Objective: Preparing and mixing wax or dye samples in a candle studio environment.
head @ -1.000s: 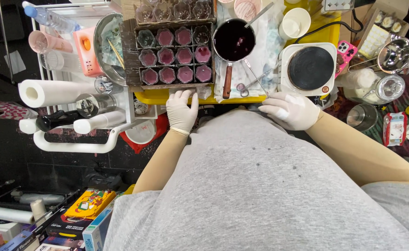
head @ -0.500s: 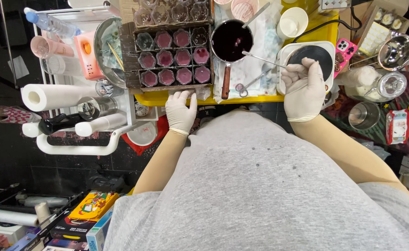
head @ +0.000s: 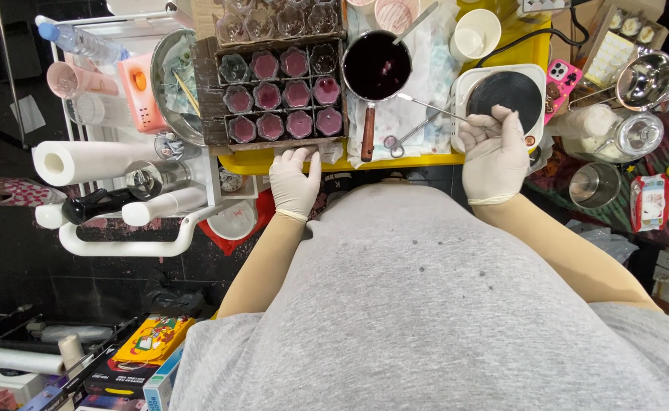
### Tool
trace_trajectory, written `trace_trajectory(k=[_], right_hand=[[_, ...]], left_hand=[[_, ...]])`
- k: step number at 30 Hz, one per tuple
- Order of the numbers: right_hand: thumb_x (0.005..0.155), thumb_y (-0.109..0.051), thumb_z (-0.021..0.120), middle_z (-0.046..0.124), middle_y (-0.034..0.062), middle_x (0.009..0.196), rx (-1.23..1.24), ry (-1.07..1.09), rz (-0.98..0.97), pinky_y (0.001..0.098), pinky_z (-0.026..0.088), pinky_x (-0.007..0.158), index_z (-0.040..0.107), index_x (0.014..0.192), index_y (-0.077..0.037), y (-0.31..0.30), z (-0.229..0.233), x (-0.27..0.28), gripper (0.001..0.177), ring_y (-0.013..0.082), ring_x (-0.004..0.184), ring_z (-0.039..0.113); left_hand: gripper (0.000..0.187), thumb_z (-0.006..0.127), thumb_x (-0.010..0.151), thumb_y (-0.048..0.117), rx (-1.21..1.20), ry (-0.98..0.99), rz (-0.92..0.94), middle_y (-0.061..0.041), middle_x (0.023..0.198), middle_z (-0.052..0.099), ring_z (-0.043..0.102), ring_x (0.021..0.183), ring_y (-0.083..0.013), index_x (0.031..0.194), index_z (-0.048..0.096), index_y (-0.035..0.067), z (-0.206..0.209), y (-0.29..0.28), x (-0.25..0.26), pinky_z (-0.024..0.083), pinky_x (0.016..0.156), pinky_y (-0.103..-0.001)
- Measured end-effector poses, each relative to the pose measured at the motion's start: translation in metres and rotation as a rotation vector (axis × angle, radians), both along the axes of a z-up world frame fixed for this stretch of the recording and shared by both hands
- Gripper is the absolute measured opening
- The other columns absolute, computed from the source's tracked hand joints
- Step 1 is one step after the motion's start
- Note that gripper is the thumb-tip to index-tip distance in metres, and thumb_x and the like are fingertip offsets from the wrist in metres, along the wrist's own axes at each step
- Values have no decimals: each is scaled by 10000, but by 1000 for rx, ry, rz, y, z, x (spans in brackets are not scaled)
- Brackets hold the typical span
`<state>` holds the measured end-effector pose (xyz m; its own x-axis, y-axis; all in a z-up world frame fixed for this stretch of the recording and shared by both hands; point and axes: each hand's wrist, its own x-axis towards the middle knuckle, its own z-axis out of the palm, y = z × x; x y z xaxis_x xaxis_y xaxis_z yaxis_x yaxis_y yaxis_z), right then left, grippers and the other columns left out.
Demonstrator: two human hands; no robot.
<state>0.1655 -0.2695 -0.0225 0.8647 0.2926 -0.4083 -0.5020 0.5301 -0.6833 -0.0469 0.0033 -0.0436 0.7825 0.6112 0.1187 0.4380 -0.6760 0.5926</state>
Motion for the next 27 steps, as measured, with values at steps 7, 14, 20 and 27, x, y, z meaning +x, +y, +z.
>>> trace_trajectory(k=[7,14,20,27], right_hand=[[1216,-438,460,648,127,917,-69,-506,24,351,496,751,543,1235,-61,-22,57,41,386,246,799,609],[1223,-355,382,646,114,870,-658,-1283,303,272,463,662,515,1190,11,-8,70,161,391,205,733,616],[1163,-95,524,688,61,861,-995,-1066,739,275,529,688,685,1017,-10,41,-15,251,233,154,776,658],[1149,-121,518,706,114,767,-1344,-1298,820,360,551,674,743,915,-16,70,-40,263,340,208,720,688]], left_hand=[[181,725,919,246,31,12,-2,-117,923,689,609,877,-344,991,737,81,2,1,1,491,806,-458],[179,717,929,230,-8,-19,18,-107,944,694,622,898,-327,1021,737,79,6,-2,1,498,828,-443],[151,715,936,193,4,-89,52,-109,988,703,638,967,-331,1031,729,77,15,-6,-1,503,873,-439],[169,697,955,199,-51,-75,95,-115,1066,725,659,1024,-322,1078,744,92,27,-11,-2,509,931,-424]])
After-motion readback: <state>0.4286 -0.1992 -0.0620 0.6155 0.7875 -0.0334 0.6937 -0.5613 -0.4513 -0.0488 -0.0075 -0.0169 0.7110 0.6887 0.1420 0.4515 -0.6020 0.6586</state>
